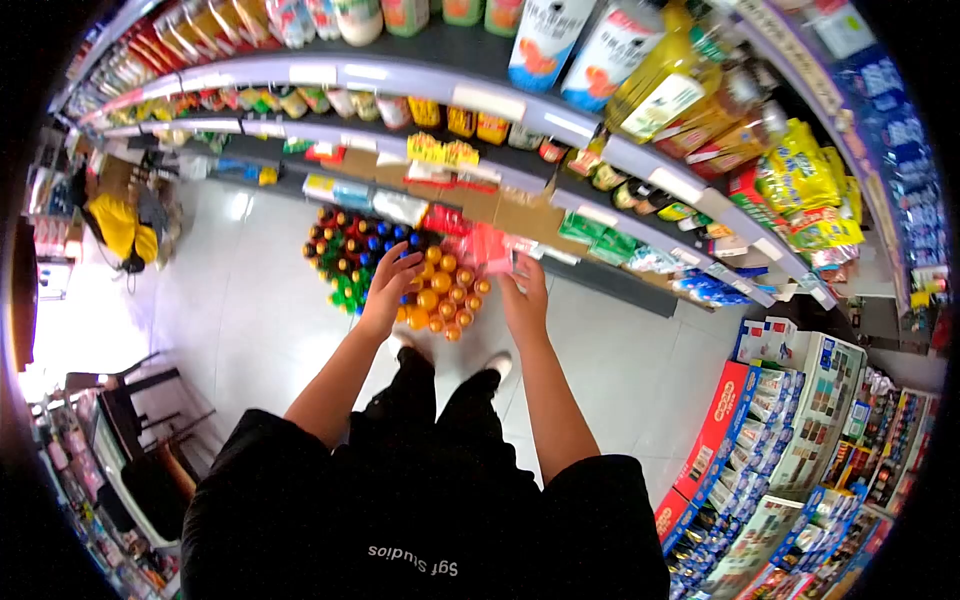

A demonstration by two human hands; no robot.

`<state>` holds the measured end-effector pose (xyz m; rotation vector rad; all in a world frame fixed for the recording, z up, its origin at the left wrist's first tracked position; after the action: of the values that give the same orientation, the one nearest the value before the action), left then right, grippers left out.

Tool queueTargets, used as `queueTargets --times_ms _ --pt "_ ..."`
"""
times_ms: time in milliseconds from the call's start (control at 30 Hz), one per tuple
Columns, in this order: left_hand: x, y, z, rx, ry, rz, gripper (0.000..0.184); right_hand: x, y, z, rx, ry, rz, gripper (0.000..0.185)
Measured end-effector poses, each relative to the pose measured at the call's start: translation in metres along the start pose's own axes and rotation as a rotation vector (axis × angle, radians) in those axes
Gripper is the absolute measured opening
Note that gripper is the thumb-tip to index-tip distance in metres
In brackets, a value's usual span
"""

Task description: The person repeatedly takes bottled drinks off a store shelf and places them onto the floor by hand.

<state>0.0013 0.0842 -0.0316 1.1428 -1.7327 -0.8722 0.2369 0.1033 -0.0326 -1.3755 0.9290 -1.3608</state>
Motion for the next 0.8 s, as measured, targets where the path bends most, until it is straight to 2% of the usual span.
queueTargets --times_ms 100,333,500,733,800 --pt "0.001 0.060 -0.005 -0.078 -0.027 -0.126 0.057 0.004 -0.040 0.017 -0.130 0.116 0.062 0.041" --pt "0.004 0.138 0.001 -0.115 -0.119 -0.288 0.056 0.016 -0.129 0.029 -0.236 0.210 0.270 0.038" --pt "0.003 0.175 0.003 -0.166 -0.188 -0.349 0.057 0.030 -0.174 0.038 -0.287 0.285 0.364 0.038" --pt "0.000 0.204 0.013 -0.164 -0.234 -0.362 0.058 0.053 -0.199 0.045 -0.305 0.421 0.381 0.037" --pt "-0.005 0.209 0.011 -0.166 -0.249 -0.393 0.057 0.058 -0.208 0.046 -0.382 0.429 0.448 0.039"
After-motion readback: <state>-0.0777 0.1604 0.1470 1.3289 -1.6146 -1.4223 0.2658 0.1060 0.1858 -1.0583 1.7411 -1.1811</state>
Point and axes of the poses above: each hand's wrist, its own x-axis away from the middle knuckle, its own z-axis out of the back of the hand, y = z × x, the point moved 9 cm from there along -x, towards the middle knuckle, and after that the axes turned 12 degrees about -y, right-handed, at the moved point
